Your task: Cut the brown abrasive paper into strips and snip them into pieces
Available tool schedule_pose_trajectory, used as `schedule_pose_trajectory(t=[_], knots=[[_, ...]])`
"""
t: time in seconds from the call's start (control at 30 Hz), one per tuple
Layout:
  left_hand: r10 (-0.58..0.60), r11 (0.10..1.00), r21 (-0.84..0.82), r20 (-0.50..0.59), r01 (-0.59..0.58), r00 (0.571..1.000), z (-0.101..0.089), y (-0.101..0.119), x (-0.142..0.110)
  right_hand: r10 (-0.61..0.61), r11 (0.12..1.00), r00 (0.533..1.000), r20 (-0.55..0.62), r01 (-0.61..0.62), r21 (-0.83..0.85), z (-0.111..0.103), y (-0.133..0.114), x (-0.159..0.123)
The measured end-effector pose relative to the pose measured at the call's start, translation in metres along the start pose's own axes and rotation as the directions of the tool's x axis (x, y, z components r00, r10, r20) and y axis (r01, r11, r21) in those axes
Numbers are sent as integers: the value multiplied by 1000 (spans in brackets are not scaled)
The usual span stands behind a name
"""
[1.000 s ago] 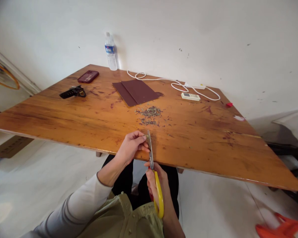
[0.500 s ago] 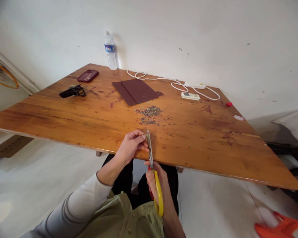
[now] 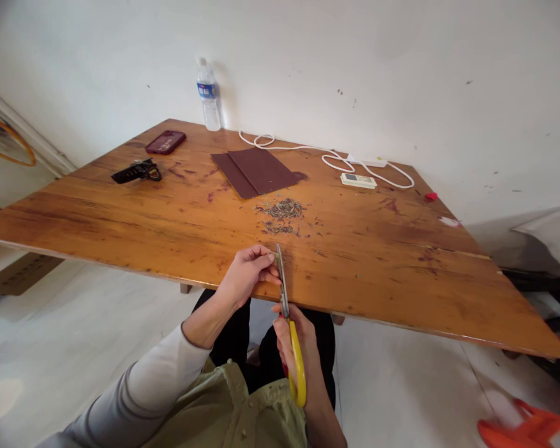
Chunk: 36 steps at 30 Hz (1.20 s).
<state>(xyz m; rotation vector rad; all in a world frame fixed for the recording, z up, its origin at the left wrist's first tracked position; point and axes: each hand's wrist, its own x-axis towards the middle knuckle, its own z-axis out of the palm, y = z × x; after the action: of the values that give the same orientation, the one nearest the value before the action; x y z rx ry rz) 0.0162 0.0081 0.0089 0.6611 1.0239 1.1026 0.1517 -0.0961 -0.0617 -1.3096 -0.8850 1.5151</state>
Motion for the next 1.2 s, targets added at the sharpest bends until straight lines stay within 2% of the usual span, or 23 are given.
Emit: schedule_pose_trajectory(t=[0.1,0.27,0.37,0.5,0.67,0.93,1.2], knots=[[-9,1000,2,-4,9,1000,1,1,0,16,1000,1000,-5,-16,-18,-2,0,0],[-29,999,14,7,29,1000,2,4,-1,-85,996,996,7,85,-32,-8,13,4],[-40,999,23,10,40,999,2,5,-2,-92,996,996,3,92,-22,-10,21,6],[-41,998,39,7,40,999,2,5,-2,-66,998,998,5,66,-25,-8,13,4],[-34,999,36,-9,34,999,3,5,-2,30,999,998,50,-29,-18,-2,-7,0],[-34,999,18,-7,34,999,3,4,-2,97,995,995,-35,-97,7,0,-4,3],[-12,1000,-25,-24,11,1000,4,4,-1,-46,996,998,39,49,-76,-3,-6,-3]])
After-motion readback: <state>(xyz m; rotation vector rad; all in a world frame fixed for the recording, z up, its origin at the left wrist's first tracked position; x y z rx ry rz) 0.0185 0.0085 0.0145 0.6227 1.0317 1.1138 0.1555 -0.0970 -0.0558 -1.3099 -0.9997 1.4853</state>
